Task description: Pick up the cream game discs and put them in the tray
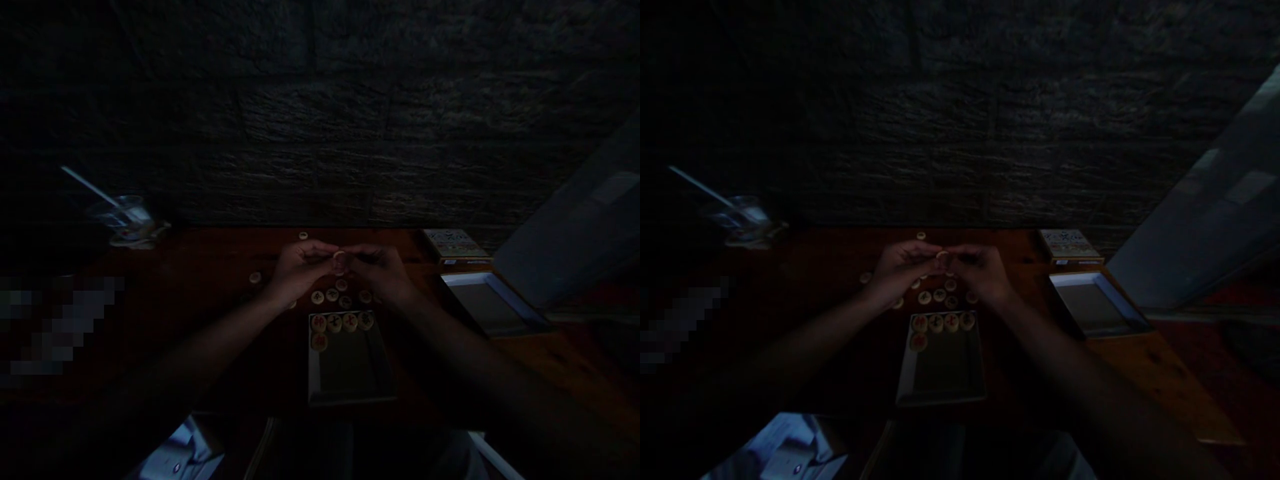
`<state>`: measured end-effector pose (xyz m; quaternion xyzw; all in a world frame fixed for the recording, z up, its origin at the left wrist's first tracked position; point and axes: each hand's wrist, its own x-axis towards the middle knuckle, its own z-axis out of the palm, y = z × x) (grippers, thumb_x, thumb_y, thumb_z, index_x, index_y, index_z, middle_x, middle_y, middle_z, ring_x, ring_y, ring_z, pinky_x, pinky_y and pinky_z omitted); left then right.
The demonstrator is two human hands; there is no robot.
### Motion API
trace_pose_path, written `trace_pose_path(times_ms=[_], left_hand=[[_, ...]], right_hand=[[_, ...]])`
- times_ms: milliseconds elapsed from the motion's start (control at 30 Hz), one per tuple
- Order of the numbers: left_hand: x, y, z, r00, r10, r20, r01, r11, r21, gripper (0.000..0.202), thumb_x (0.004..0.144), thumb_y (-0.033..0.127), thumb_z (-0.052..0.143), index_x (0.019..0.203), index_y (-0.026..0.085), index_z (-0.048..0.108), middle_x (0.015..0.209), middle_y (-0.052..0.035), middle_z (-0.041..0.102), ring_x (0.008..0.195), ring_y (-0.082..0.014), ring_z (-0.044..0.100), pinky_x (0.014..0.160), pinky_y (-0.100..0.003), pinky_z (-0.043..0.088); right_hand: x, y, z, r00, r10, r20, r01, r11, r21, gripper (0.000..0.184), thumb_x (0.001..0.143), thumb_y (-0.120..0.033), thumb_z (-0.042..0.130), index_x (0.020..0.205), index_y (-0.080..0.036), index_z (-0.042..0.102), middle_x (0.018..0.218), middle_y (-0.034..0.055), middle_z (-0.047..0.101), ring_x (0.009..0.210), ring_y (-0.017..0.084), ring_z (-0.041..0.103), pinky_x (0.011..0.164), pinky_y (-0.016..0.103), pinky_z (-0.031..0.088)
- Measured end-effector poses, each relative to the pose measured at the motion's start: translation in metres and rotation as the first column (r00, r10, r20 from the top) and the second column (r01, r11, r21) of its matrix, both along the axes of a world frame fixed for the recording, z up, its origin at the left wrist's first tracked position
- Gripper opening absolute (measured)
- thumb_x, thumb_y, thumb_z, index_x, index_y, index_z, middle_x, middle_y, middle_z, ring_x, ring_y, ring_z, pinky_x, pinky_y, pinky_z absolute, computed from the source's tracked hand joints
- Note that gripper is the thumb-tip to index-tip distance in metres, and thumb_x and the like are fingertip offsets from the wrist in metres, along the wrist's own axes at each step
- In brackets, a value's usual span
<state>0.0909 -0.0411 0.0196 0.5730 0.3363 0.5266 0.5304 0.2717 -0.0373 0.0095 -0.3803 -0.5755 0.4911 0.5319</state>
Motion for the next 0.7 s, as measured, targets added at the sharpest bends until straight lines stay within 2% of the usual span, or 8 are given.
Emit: trace_pose_path(times_ms=[100, 200, 267, 333, 433, 500, 600, 700], left_hand=[[0.003, 0.002, -0.008, 0.999, 0.039, -0.026, -0.036, 0.995, 0.096, 0.028, 0.070, 0.030, 0.090, 0.087, 0.015, 0.073, 0.086, -0.0065, 0.080, 0.077, -0.0200, 0.078, 0.077, -0.036, 0.064], [0.006, 0.001, -0.012, 0.998, 0.062, -0.026, -0.057, 0.985, 0.165, 0.027, 0.074, 0.033, 0.089, 0.083, 0.016, 0.070, 0.084, -0.0054, 0.079, 0.075, -0.0178, 0.076, 0.076, -0.033, 0.062], [0.006, 0.001, -0.014, 0.998, 0.055, -0.010, -0.053, 0.983, 0.178, 0.029, 0.072, 0.034, 0.091, 0.082, 0.016, 0.070, 0.083, -0.0050, 0.078, 0.076, -0.0172, 0.075, 0.075, -0.032, 0.061], [0.005, 0.003, -0.017, 0.998, 0.037, 0.048, -0.044, 0.986, 0.164, 0.029, 0.075, 0.038, 0.089, 0.083, 0.016, 0.072, 0.082, -0.0048, 0.077, 0.073, -0.0164, 0.074, 0.073, -0.032, 0.061], [0.001, 0.005, -0.022, 0.995, 0.042, 0.095, -0.055, 0.989, 0.136, 0.026, 0.080, 0.038, 0.084, 0.087, 0.015, 0.075, 0.089, -0.0065, 0.078, 0.079, -0.0167, 0.074, 0.077, -0.033, 0.061], [-0.002, 0.005, -0.025, 0.996, 0.060, 0.068, -0.070, 0.986, 0.154, 0.025, 0.082, 0.037, 0.083, 0.089, 0.014, 0.078, 0.092, -0.0082, 0.079, 0.084, -0.0178, 0.075, 0.082, -0.033, 0.060], [-0.005, 0.003, -0.027, 0.999, 0.024, 0.029, -0.029, 0.982, 0.189, 0.023, 0.086, 0.035, 0.079, 0.096, 0.014, 0.079, 0.101, -0.0102, 0.080, 0.092, -0.0193, 0.075, 0.090, -0.034, 0.059], [-0.006, 0.001, -0.027, 1.000, -0.003, -0.016, 0.006, 0.984, 0.181, 0.022, 0.086, 0.030, 0.079, 0.101, 0.014, 0.079, 0.108, -0.0108, 0.079, 0.098, -0.0204, 0.075, 0.093, -0.034, 0.058]], right_hand=[[0.001, 0.000, -0.002, 0.999, -0.007, 0.044, 0.007, 1.000, -0.009, 0.033, 0.072, -0.047, 0.089, 0.089, -0.019, 0.084, 0.080, 0.0056, 0.081, 0.067, 0.017, 0.072, 0.056, 0.024, 0.053], [-0.001, -0.008, 0.007, 0.991, -0.034, 0.133, 0.038, 0.999, -0.022, 0.037, 0.075, -0.053, 0.086, 0.087, -0.018, 0.083, 0.076, 0.0061, 0.079, 0.059, 0.017, 0.069, 0.046, 0.023, 0.048], [-0.001, -0.015, 0.015, 0.980, -0.082, 0.181, 0.088, 0.996, -0.024, 0.038, 0.076, -0.056, 0.084, 0.088, -0.019, 0.083, 0.073, 0.0057, 0.078, 0.056, 0.017, 0.068, 0.044, 0.023, 0.048], [-0.001, -0.019, 0.020, 0.965, -0.109, 0.238, 0.111, 0.994, 0.004, 0.037, 0.076, -0.056, 0.083, 0.086, -0.020, 0.084, 0.079, 0.0078, 0.080, 0.062, 0.019, 0.072, 0.047, 0.024, 0.052], [0.001, -0.020, 0.015, 0.926, -0.157, 0.342, 0.151, 0.988, 0.044, 0.035, 0.077, -0.055, 0.082, 0.096, -0.026, 0.085, 0.087, 0.0081, 0.082, 0.061, 0.023, 0.074, 0.038, 0.026, 0.049], [0.003, -0.018, 0.007, 0.917, -0.161, 0.366, 0.124, 0.985, 0.123, 0.029, 0.078, -0.050, 0.083, 0.097, -0.028, 0.085, 0.088, 0.0071, 0.082, 0.069, 0.027, 0.077, 0.044, 0.028, 0.056], [0.005, -0.017, -0.001, 0.932, -0.163, 0.325, 0.095, 0.972, 0.215, 0.023, 0.078, -0.044, 0.085, 0.096, -0.029, 0.085, 0.078, 0.0042, 0.081, 0.061, 0.025, 0.076, 0.043, 0.029, 0.058], [0.003, -0.019, 0.002, 0.927, -0.195, 0.319, 0.124, 0.965, 0.231, 0.018, 0.081, -0.045, 0.083, 0.092, -0.031, 0.085, 0.078, 0.0028, 0.081, 0.059, 0.024, 0.075, 0.041, 0.029, 0.057]])
